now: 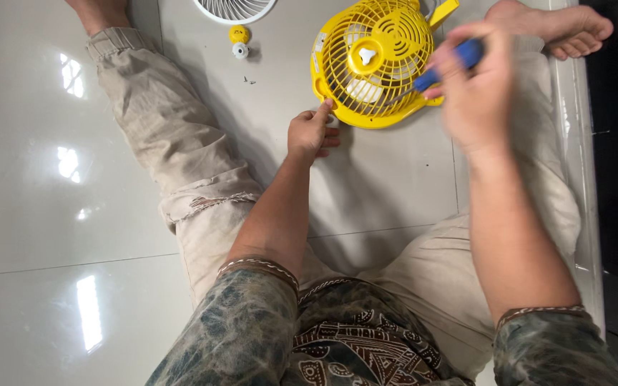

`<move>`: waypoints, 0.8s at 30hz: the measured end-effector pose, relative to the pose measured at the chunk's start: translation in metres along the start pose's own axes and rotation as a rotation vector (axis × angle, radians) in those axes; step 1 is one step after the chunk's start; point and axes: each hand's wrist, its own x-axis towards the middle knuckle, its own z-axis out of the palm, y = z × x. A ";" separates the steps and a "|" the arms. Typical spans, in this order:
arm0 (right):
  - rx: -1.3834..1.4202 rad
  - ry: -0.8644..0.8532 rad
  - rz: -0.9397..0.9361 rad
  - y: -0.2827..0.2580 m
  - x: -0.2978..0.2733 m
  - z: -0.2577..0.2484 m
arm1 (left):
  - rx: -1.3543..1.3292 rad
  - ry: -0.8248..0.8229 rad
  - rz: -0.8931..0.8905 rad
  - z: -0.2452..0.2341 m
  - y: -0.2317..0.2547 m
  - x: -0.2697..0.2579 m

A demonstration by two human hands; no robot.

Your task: The person sits on the floor and uses a screwdriver to remove screws from the front grille of a yellow electric fan. They detach the grille, exposing the fan blades, then proceed to unscrew and remove the rear grille, leaving the fan partially disassembled.

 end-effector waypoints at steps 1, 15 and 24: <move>-0.017 -0.029 0.001 0.009 -0.003 0.008 | 0.003 -0.004 0.000 0.000 0.002 -0.001; 0.047 0.140 0.005 0.053 -0.055 0.014 | -0.040 -0.106 0.167 -0.001 -0.028 0.016; 0.036 0.086 0.000 0.055 -0.064 0.009 | -0.080 -0.175 0.139 -0.010 -0.036 0.028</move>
